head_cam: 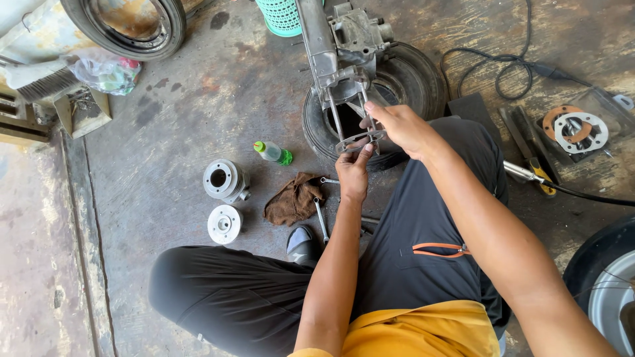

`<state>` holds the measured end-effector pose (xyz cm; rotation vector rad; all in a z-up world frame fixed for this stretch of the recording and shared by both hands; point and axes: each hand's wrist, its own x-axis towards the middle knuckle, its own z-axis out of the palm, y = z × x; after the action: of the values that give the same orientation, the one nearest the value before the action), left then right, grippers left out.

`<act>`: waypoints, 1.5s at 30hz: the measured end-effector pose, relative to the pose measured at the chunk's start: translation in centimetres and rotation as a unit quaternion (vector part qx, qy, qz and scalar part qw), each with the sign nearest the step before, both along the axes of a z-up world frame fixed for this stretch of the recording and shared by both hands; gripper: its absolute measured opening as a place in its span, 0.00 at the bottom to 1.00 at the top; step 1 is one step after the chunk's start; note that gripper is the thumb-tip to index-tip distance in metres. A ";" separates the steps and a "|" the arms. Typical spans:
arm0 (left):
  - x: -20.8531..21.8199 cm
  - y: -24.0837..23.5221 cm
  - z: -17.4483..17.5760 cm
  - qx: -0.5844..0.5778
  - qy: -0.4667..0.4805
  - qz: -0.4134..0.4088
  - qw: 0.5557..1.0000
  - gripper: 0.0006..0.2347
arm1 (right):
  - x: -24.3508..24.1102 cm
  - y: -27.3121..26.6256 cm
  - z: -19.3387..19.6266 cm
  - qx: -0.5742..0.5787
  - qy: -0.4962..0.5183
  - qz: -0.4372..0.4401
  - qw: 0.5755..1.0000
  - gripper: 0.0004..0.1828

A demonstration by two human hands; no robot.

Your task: The person sits on the floor and uses a wrench to tighten bolts on a metal engine component resting on a tire. They then place a gasket onto the component and continue to adjust and tighten the bolts with the wrench.

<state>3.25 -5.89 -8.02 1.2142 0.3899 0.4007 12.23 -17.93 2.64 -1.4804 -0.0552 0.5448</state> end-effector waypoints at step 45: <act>-0.6 -0.2 0.5 0.044 -0.010 -0.001 0.999 0.10 | 7.2 -0.9 -6.9 -0.162 -0.115 0.198 0.960 0.15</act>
<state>2.69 -6.11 -7.49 1.2954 0.3569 0.4321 19.43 -18.81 -4.27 -1.8637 -0.4738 0.7258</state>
